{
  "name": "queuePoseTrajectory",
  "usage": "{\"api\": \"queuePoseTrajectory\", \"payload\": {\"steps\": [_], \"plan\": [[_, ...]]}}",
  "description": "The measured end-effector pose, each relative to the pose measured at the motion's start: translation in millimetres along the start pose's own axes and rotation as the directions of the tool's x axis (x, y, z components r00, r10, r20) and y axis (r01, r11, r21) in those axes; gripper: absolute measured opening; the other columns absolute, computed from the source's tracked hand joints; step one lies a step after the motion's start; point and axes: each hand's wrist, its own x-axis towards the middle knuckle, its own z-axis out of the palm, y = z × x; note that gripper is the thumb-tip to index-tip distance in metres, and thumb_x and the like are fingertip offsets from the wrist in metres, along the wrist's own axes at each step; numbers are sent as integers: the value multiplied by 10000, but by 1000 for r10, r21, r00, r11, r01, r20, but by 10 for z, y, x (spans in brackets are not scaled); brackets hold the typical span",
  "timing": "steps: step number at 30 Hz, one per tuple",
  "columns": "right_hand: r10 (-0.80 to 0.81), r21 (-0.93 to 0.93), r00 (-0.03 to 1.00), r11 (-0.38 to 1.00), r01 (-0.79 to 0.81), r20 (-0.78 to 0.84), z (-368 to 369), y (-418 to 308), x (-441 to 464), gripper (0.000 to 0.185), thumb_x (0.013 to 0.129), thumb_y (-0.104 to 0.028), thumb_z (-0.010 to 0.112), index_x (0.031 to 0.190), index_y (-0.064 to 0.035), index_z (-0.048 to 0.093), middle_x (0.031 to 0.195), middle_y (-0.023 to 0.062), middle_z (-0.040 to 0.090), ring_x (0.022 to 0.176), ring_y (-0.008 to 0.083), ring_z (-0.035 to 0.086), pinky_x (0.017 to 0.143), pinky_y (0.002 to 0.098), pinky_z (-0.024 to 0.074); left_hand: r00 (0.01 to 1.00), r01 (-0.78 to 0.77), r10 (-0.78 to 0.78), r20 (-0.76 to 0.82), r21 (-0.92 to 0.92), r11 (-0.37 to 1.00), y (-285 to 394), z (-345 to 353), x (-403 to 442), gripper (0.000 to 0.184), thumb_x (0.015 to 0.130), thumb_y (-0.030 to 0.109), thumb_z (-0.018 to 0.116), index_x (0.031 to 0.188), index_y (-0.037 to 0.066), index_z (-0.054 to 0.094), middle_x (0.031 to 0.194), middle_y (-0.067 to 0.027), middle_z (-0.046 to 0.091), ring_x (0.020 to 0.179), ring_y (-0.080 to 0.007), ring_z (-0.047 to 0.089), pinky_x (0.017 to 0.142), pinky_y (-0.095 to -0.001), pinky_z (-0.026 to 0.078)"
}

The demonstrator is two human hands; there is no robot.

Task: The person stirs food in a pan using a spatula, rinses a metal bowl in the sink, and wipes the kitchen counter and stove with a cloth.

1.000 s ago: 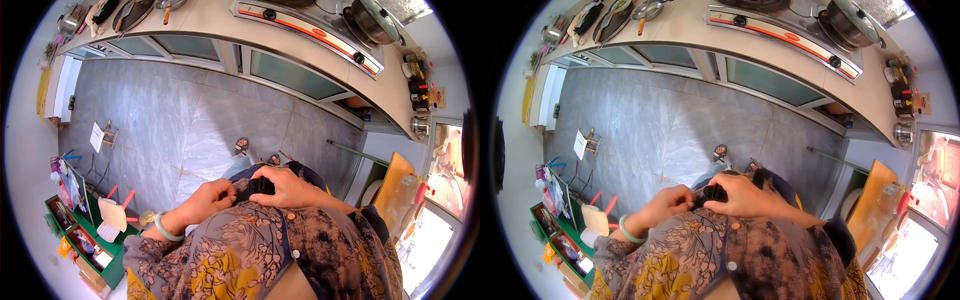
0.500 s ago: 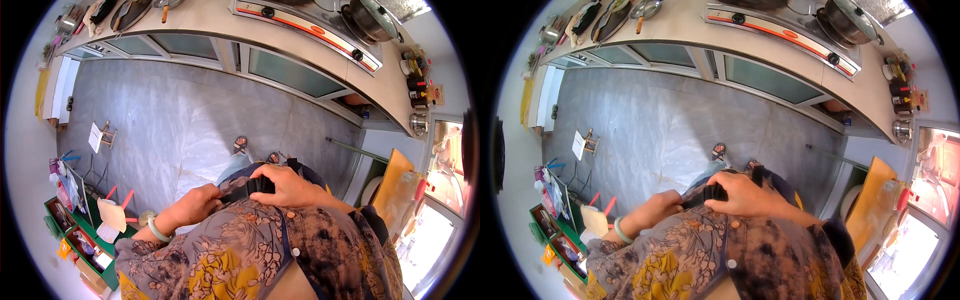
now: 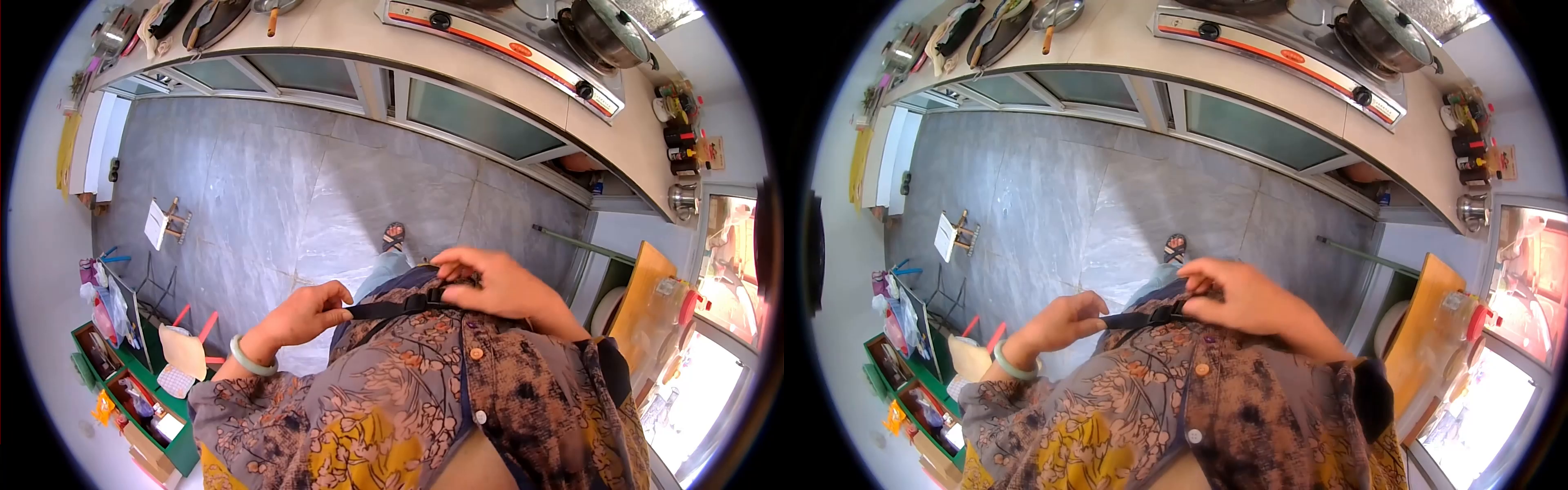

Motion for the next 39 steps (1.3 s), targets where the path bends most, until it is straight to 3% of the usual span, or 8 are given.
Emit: {"api": "queuePoseTrajectory", "payload": {"steps": [6, 11, 15, 18, 24, 32, 33, 39], "plan": [[12, 110, 916, 993, 35, -401, -295, 180, -247, 230, 875, -96, 595, 1086, -5, 590, 892, 10, 616, 799, 68, 549, 735, 233, 450, 996, 49, -38, -75, 155, 987, -101, -297, -81, 168, 839, 98, 649, 982, 26, 597, 795, -84, 632, 734, -175, 593, 664, -289, 475], [107, 4, 937, 994, -112, -331, -175, 42, -509, 199, 899, -109, 586, 1065, 0, 590, 787, -28, 582, 695, 21, 481, 618, 204, 406, 906, -110, 220, -362, 300, 948, 59, -330, -35, 199, 830, 113, 662, 1005, 35, 608, 923, -116, 644, 839, -219, 630, 675, -309, 491], [84, 71, 962, 995, -68, -259, -19, 85, -619, 212, 878, -128, 616, 1059, -19, 603, 871, 2, 590, 737, 65, 519, 641, 215, 429, 911, -392, 400, -94, 97, 915, 510, -39, 63, 250, 815, 41, 662, 1056, 35, 598, 1016, -76, 618, 952, -185, 600, 801, -304, 483], [-55, -52, 974, 998, 45, -221, 39, 62, -560, 249, 840, -147, 644, 1059, -33, 614, 992, 48, 565, 817, 138, 555, 711, 260, 467, 938, -343, 346, 28, -89, 935, 522, 230, 227, 280, 810, 37, 668, 1081, 47, 596, 983, -80, 609, 911, -183, 601, 792, -295, 487], [-33, -107, 990, 994, 18, -137, 16, 152, -430, 281, 861, -208, 620, 1086, -41, 613, 949, 76, 571, 819, 205, 565, 733, 286, 455, 925, -375, 381, -7, 155, 914, 564, 167, 341, 245, 816, 90, 670, 1058, 68, 642, 904, -74, 594, 811, -172, 588, 683, -272, 472], [-215, -401, 915, 914, 65, -341, 199, 384, -377, 149, 885, -172, 537, 959, -95, 640, 849, 97, 571, 752, 286, 576, 654, 365, 483, 925, -380, 380, 12, -17, 925, 322, 157, 613, 186, 835, 146, 678, 997, 58, 696, 801, -41, 595, 686, -123, 544, 624, -253, 445], [-409, -520, 828, 837, 173, -383, 228, 453, -405, 142, 885, -173, 540, 958, -108, 643, 834, 81, 575, 719, 270, 575, 601, 352, 489, 922, -385, 386, 20, -39, 922, 320, 201, 596, 191, 847, 130, 664, 1022, 59, 691, 812, -23, 597, 681, -109, 536, 620, -250, 443], [-400, -404, 850, 880, 251, -343, 209, 462, -368, 206, 859, -181, 656, 1047, -98, 665, 872, 69, 646, 771, 170, 627, 642, 265, 498, 969, -233, 233, 77, -10, 973, 411, -5, 558, 221, 854, 97, 656, 1073, 91, 688, 876, -20, 643, 731, -98, 560, 663, -220, 456]]}}
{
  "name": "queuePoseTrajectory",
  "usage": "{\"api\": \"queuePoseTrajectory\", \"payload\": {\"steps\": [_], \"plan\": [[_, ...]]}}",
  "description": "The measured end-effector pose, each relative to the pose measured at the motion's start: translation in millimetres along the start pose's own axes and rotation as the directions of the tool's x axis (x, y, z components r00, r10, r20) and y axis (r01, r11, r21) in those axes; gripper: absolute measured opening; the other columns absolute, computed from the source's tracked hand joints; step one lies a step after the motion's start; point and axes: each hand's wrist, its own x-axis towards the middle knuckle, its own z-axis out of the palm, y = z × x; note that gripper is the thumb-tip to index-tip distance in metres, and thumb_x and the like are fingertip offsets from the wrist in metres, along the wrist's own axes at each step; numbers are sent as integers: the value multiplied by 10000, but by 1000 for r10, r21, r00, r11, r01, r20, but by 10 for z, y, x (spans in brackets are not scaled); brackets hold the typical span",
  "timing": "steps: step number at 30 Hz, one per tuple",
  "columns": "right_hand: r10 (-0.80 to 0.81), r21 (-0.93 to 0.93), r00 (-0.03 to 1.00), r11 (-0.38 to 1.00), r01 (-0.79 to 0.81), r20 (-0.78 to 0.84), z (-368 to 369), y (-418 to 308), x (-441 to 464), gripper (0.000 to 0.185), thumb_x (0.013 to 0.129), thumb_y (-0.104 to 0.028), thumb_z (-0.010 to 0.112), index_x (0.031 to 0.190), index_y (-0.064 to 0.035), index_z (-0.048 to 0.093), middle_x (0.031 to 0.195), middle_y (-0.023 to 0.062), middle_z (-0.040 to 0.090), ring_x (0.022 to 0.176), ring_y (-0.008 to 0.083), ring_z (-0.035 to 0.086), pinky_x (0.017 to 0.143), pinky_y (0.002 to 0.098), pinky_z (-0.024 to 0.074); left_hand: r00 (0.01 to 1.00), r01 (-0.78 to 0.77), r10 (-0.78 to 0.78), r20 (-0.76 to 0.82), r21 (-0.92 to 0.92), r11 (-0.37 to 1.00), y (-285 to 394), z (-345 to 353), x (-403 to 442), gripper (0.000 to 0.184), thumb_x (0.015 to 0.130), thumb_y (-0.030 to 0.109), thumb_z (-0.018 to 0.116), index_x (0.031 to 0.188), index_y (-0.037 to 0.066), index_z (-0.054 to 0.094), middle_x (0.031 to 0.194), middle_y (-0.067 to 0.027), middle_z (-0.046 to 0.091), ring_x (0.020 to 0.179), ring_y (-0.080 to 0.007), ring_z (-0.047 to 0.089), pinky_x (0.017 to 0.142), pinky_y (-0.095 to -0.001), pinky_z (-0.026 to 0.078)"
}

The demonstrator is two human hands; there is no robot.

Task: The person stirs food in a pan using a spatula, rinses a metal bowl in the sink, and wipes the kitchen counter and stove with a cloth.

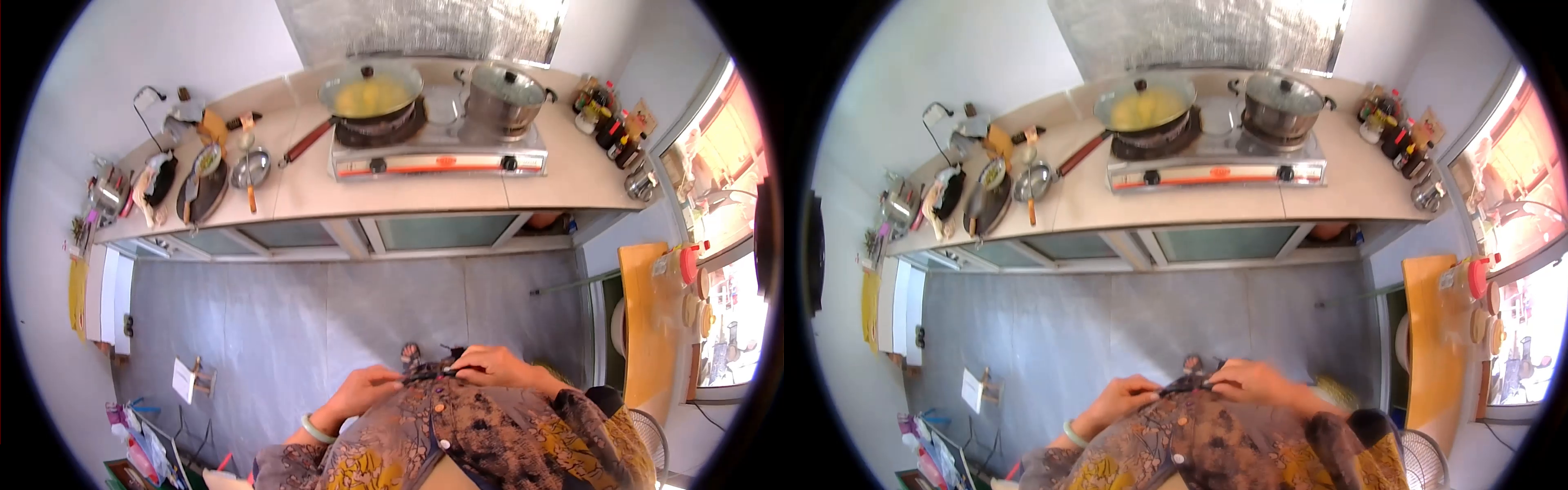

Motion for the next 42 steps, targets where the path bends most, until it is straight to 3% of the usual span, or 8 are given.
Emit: {"api": "queuePoseTrajectory", "payload": {"steps": [1, 5, 8, 12, 19, 25, 34, 42], "plan": [[123, 69, 991, 989, -127, 59, -63, -87, 74, 198, 871, -189, 644, 1040, -86, 664, 880, 59, 648, 775, 147, 616, 656, 258, 489, 998, 40, -32, 57, -158, 987, -70, -54, 17, 244, 862, 119, 652, 1100, 65, 668, 928, -38, 667, 794, -90, 579, 708, -225, 472], [430, 358, 903, 841, -405, 9, -124, -200, 94, 207, 901, -216, 616, 1014, -49, 660, 884, 20, 650, 754, 84, 566, 657, 240, 461, 995, 90, -90, 37, -18, 996, 165, -202, -108, 283, 893, 234, 621, 1102, 48, 661, 958, -54, 680, 848, -104, 595, 773, -248, 481], [515, 303, 855, 825, -477, -57, -216, -54, -82, 222, 909, -231, 608, 1000, -34, 655, 877, 13, 653, 746, 72, 545, 653, 240, 450, 984, 177, -177, 33, 3, 984, 137, -217, -145, 290, 899, 226, 615, 1089, 11, 657, 991, -53, 670, 934, -118, 584, 835, -259, 470], [567, 126, 784, 784, -608, 253, -341, -149, -274, 225, 906, -228, 610, 980, -18, 644, 872, 51, 655, 778, 92, 560, 686, 256, 457, 985, 151, -165, -50, -210, 966, -141, -231, -195, 272, 903, 208, 611, 1076, 3, 657, 982, -59, 669, 929, -111, 588, 835, -250, 472], [561, 45, 771, 799, -599, 302, -367, -430, -360, 259, 911, -148, 543, 1147, -45, 569, 993, 94, 641, 906, 183, 598, 815, 315, 473, 926, 193, -322, -198, -485, 853, -869, -362, -67, 287, 873, 244, 637, 1031, 6, 662, 807, -13, 615, 683, -74, 479, 633, -206, 408], [481, 39, 846, 864, -502, 231, -176, -298, -342, 180, 905, -189, 542, 1052, -95, 586, 925, 109, 672, 856, 271, 634, 764, 339, 488, 881, 243, -393, -262, -461, 853, -1033, -413, -136, 286, 869, 261, 645, 1043, 35, 674, 847, -6, 629, 751, -76, 514, 678, -215, 428], [393, 295, 919, 882, -368, -27, 288, -38, 56, 159, 894, -176, 630, 994, -59, 592, 819, 45, 639, 746, 101, 557, 690, 261, 463, 817, 278, -485, -313, -523, 806, -1869, -521, -305, 286, 881, 261, 639, 1032, 23, 684, 887, -19, 671, 785, -75, 576, 709, -236, 478], [348, 218, 937, 913, -344, 24, 403, -7, 585, 117, 877, -146, 645, 931, -53, 599, 784, 17, 611, 717, 82, 541, 651, 242, 460, 785, 281, -528, -325, -573, 770, -2185, -630, -619, 268, 884, 237, 628, 1028, 18, 679, 717, 42, 558, 626, -61, 467, 577, -210, 401]]}}
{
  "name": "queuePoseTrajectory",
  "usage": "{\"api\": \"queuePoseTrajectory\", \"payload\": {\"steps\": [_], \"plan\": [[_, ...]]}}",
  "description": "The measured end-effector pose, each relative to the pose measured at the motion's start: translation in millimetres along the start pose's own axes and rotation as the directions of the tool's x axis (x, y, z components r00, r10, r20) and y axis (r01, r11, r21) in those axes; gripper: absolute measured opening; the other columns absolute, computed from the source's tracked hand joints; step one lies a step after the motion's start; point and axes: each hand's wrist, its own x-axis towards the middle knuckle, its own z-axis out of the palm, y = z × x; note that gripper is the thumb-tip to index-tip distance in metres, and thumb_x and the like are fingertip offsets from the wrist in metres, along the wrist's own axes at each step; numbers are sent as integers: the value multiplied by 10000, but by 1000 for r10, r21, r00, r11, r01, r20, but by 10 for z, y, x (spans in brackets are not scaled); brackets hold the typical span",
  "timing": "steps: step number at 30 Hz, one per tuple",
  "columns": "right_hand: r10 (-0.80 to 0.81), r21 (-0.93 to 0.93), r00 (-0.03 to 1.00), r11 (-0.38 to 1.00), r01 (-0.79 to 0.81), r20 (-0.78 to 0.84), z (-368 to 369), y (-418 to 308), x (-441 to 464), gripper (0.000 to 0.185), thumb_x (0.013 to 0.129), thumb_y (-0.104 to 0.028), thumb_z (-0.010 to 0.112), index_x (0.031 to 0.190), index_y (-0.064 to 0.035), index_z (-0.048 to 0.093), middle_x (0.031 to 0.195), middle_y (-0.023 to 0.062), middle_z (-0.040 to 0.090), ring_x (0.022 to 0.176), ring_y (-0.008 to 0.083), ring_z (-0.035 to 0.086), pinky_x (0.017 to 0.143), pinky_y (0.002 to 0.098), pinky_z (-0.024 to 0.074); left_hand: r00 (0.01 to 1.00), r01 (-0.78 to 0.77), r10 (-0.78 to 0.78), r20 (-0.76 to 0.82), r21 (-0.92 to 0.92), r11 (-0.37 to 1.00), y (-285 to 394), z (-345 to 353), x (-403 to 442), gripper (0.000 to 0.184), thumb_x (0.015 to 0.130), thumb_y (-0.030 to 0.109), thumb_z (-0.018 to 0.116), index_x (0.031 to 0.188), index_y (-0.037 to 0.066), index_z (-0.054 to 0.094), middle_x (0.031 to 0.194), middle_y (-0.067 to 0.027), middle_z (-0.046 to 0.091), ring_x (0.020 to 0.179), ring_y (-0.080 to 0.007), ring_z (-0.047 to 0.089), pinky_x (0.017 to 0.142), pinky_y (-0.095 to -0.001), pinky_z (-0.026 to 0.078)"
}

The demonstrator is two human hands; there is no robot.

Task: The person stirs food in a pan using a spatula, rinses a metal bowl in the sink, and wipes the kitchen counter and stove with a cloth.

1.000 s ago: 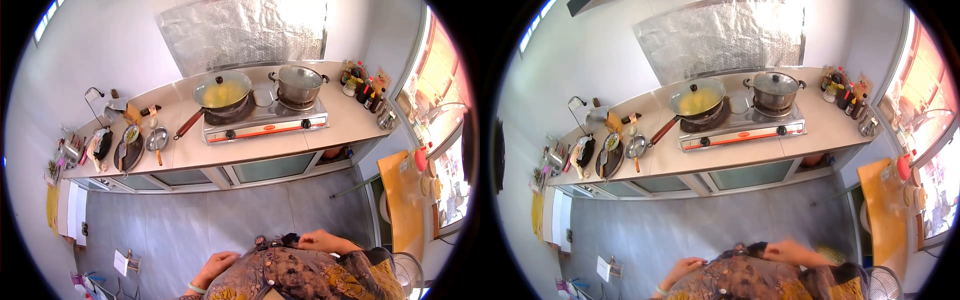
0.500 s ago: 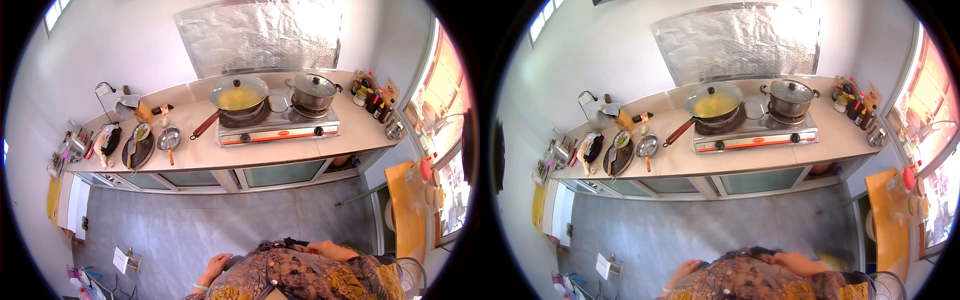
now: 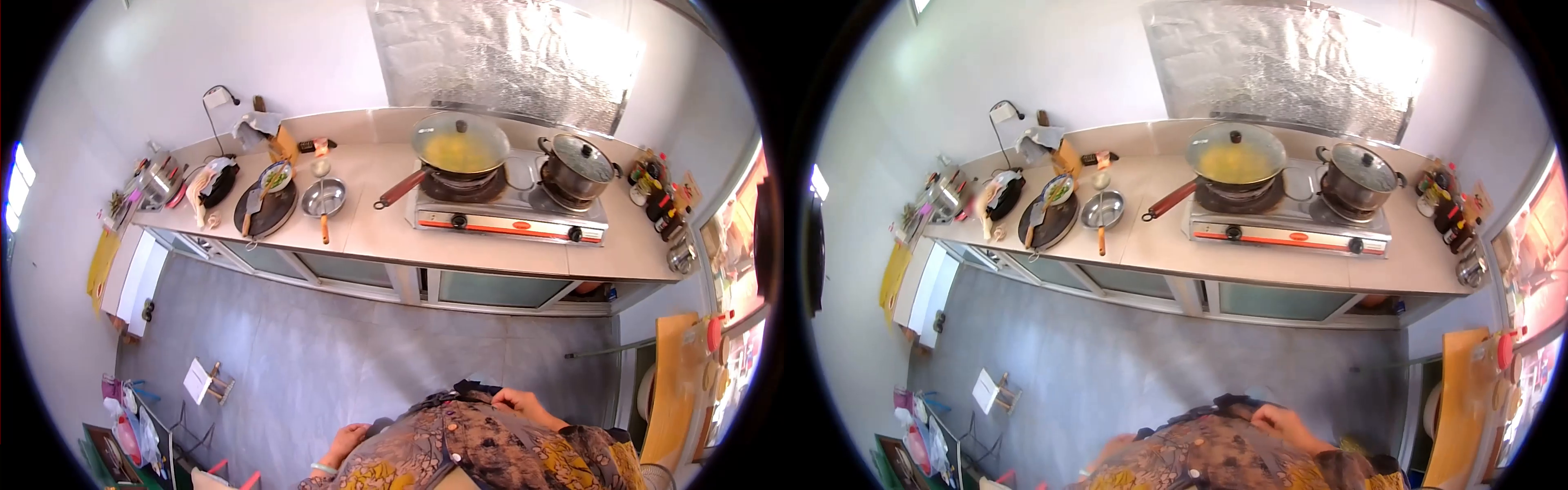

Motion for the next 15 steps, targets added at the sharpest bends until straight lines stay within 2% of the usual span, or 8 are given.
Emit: {"api": "queuePoseTrajectory", "payload": {"steps": [4, 7, 10, 11, 14, 15], "plan": [[-12, -18, 999, 1000, 12, 34, -7, 12, 295, 106, 881, -157, 625, 924, -64, 598, 777, 30, 609, 713, 95, 541, 657, 252, 459, 1000, 30, -30, -9, 32, 999, 244, 14, 94, 277, 884, 244, 625, 1031, 14, 673, 723, 42, 550, 637, -57, 459, 575, -208, 394], [35, -155, 980, 988, -4, 198, -163, -134, 546, 146, 924, -203, 592, 956, -62, 617, 831, 29, 638, 740, 85, 559, 671, 240, 450, 999, -21, 17, 51, 88, 996, 394, -47, 457, 259, 886, 239, 619, 1012, 19, 671, 749, 14, 589, 644, -75, 489, 587, -220, 413], [93, -178, 945, 983, -37, 315, -367, -310, 925, 194, 923, -246, 590, 933, -56, 624, 823, 19, 636, 768, 94, 572, 691, 257, 461, 1000, 4, -4, -2, 18, 1000, 835, -83, 656, 238, 883, 224, 612, 1003, 25, 663, 787, -24, 630, 660, -104, 536, 603, -239, 439], [107, -90, 957, 992, -86, 269, -407, -324, 1039, 203, 916, -248, 596, 922, -47, 624, 811, 19, 632, 753, 94, 571, 678, 255, 462, 1000, 2, -1, -27, 18, 1000, 810, -182, 851, 223, 877, 220, 610, 984, 31, 654, 817, -51, 653, 677, -131, 576, 610, -262, 459], [196, 185, 974, 959, -215, 114, -474, -332, 1450, 228, 902, -251, 608, 894, -24, 622, 773, 18, 619, 704, 90, 562, 635, 246, 462, 991, -133, 135, -7, 142, 981, 745, -613, 1443, 221, 870, 228, 614, 973, 36, 652, 816, -49, 650, 681, -139, 590, 610, -264, 464], [260, 265, 964, 927, -265, 56, -469, -310, 1567, 231, 900, -250, 607, 888, -19, 621, 760, 18, 614, 686, 86, 556, 619, 242, 459, 994, 16, -20, -109, -34, 999, 1169, -559, 1313, 210, 871, 228, 614, 967, 43, 646, 815, -49, 650, 678, -145, 597, 612, -269, 472]]}}
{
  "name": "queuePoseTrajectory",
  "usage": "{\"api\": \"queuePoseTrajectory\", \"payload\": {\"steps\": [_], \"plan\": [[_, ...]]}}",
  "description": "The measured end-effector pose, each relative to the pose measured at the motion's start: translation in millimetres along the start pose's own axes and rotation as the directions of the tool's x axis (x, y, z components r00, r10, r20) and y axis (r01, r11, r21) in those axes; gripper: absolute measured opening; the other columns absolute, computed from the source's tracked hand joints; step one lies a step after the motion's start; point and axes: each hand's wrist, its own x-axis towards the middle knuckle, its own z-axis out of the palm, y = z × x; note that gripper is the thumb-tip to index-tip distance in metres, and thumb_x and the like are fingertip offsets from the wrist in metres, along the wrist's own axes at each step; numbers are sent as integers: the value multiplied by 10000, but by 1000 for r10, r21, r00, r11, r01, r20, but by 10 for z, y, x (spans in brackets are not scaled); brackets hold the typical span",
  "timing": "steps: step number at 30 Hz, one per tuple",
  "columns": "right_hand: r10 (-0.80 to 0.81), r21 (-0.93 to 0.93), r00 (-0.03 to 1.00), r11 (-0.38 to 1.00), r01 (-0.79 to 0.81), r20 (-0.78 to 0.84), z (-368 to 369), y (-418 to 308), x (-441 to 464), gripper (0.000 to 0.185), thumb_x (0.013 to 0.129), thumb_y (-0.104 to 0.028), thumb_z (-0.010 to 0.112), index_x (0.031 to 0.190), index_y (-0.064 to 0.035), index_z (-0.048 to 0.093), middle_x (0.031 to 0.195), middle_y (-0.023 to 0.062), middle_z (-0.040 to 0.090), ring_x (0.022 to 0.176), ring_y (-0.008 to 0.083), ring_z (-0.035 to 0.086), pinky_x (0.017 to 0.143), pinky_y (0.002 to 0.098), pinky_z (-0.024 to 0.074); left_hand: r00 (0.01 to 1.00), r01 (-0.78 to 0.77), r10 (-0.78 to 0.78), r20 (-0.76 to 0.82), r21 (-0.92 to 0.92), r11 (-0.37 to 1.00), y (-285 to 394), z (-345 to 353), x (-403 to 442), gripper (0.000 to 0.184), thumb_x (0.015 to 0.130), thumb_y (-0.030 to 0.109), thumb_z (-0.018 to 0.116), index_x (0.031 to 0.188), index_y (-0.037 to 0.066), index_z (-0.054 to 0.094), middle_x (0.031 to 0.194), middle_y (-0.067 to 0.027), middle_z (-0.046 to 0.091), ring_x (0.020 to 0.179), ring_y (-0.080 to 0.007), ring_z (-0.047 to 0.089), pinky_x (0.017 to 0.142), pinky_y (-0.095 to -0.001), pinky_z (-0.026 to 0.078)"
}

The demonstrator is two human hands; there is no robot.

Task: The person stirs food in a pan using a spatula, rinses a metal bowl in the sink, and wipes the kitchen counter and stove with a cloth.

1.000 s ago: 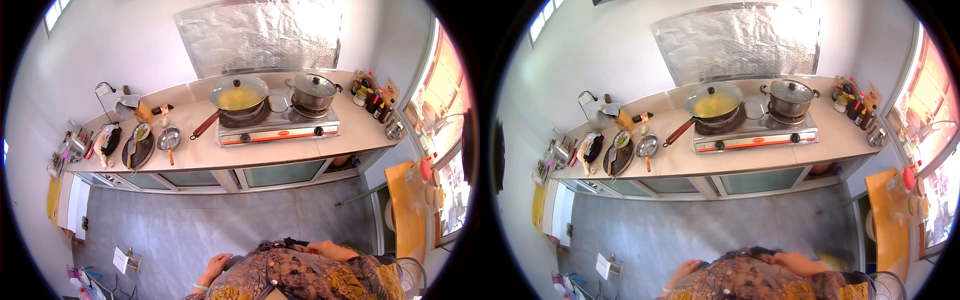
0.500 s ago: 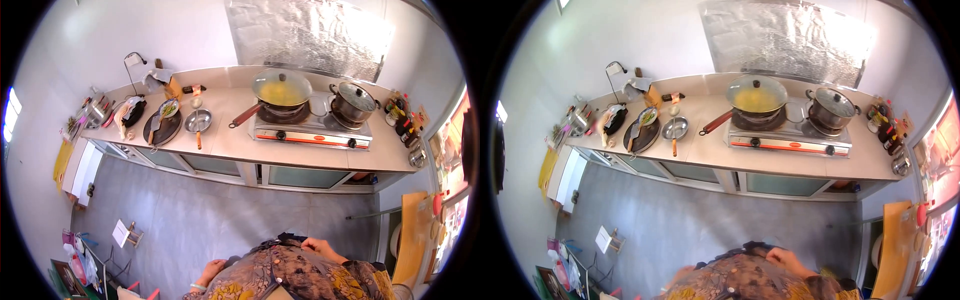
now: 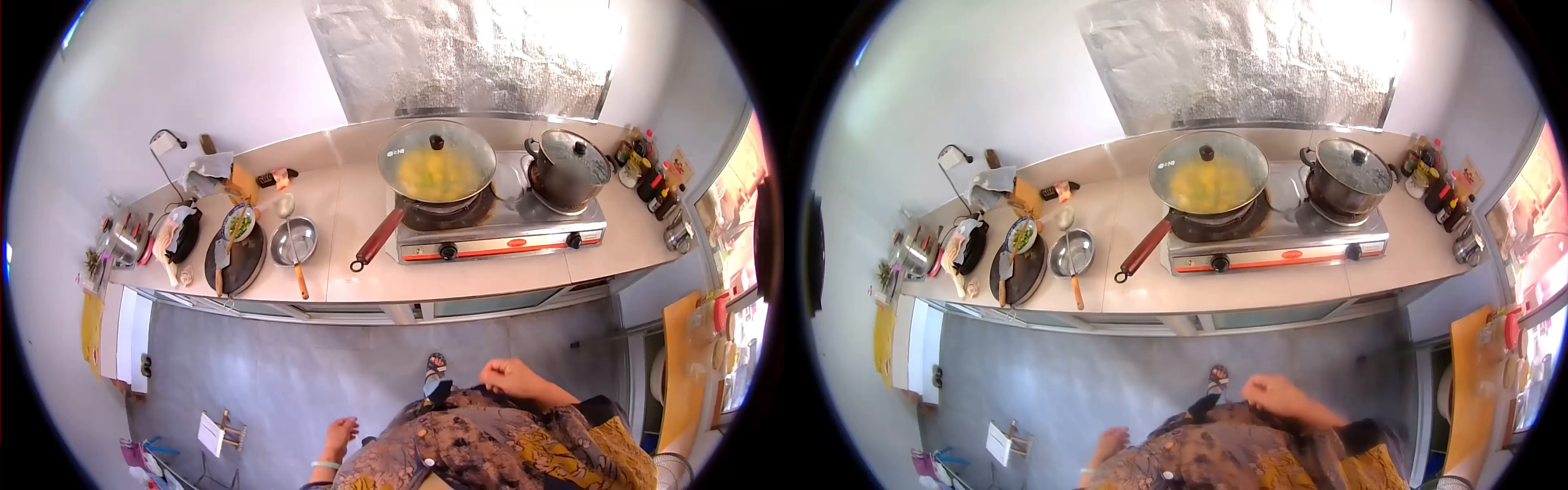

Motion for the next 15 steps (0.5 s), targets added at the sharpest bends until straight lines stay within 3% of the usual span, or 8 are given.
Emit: {"api": "queuePoseTrajectory", "payload": {"steps": [2, 7, 11, 15], "plan": [[24, 71, 994, 997, -16, -110, -33, 2, 262, 231, 900, -242, 600, 879, -13, 619, 723, 21, 603, 632, 69, 529, 578, 220, 442, 997, -72, 71, -28, -57, 996, 255, -135, 284, 246, 872, 242, 622, 1028, 51, 624, 838, -38, 643, 698, -146, 601, 629, -281, 480], [85, -98, 994, 991, -91, -64, -41, -108, 654, 220, 899, -230, 602, 895, -10, 615, 727, 20, 609, 635, 76, 532, 582, 236, 444, 965, -250, 222, -143, -223, 942, 1196, -271, 757, 402, 878, 258, 619, 1210, 53, 523, 1083, -67, 584, 959, -189, 569, 817, -346, 468], [67, -220, 992, 971, -89, -104, -27, -208, 826, 227, 894, -235, 606, 899, -9, 621, 727, 32, 621, 647, 90, 541, 589, 260, 450, 957, -287, 242, -159, -401, 870, 1762, -240, 943, 505, 890, 299, 604, 1296, 48, 440, 1195, -102, 531, 1059, -238, 534, 897, -398, 443], [-33, -321, 967, 946, -52, -254, 35, -161, 942, 239, 878, -236, 620, 886, 2, 634, 722, 56, 631, 659, 105, 551, 597, 280, 458, 964, -264, 244, -105, -487, 832, 2142, -282, 1281, 568, 906, 366, 569, 1332, 34, 392, 1289, -141, 470, 1148, -278, 488, 967, -427, 400]]}}
